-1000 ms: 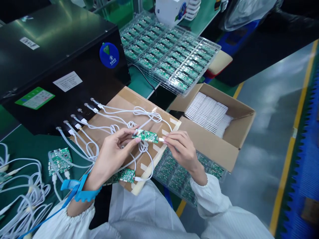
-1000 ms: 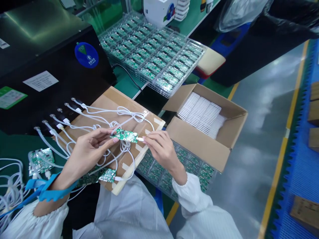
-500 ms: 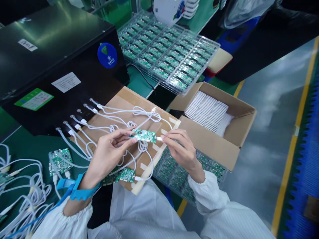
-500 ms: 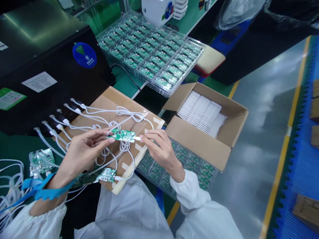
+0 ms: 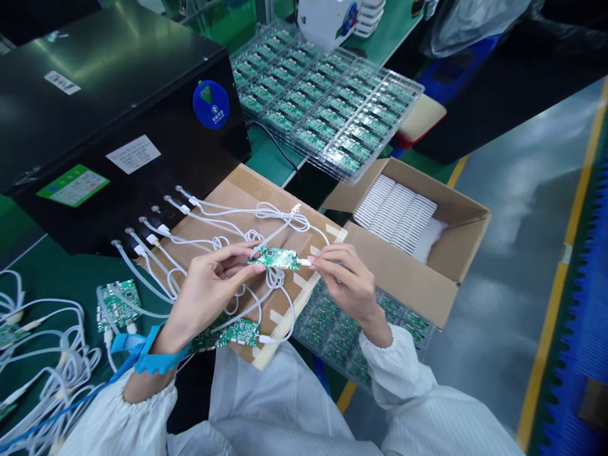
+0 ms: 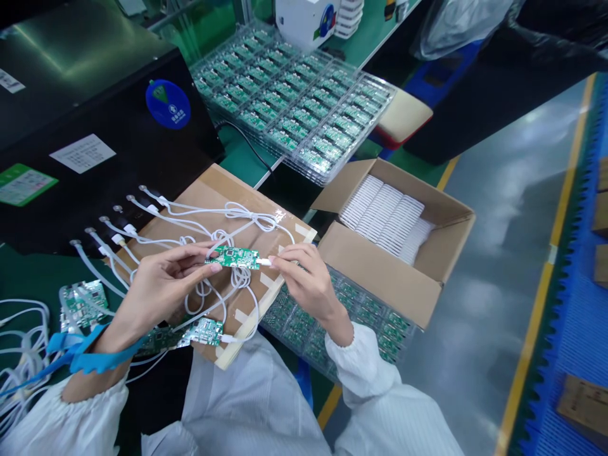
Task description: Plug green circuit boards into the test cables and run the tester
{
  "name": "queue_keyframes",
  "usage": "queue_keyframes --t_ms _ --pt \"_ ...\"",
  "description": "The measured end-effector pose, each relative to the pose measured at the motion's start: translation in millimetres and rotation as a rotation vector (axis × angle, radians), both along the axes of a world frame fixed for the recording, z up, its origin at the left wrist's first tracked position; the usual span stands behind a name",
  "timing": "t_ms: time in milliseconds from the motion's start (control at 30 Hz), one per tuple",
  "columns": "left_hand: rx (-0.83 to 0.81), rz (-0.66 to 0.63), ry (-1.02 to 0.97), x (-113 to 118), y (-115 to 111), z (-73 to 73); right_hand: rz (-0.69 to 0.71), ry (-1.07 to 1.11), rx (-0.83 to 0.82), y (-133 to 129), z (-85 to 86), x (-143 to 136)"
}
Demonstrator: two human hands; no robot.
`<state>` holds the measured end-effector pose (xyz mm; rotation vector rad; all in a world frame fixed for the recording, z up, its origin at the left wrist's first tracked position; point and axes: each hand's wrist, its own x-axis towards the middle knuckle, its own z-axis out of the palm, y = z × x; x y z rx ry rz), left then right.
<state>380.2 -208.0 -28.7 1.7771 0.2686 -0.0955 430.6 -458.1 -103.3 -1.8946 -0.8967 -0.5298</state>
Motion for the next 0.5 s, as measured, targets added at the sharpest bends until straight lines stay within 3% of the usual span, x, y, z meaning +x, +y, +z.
queue_keyframes --t_ms 167,300,400,500 --pt "-0.008 -0.006 -0.079 3 0 6.3 0.046 0.077 -0.037 0 11.7 6" --pt "-0.019 -0.005 -0.112 5 -8 11.2 0.112 0.050 0.002 15 40.9 12" --pt "-0.060 -0.013 -0.131 5 -12 10.6 0.229 0.039 -0.079 31 63.2 22" --pt "-0.081 -0.005 -0.125 5 -14 7.7 0.348 0.043 -0.161 43 74.9 36"
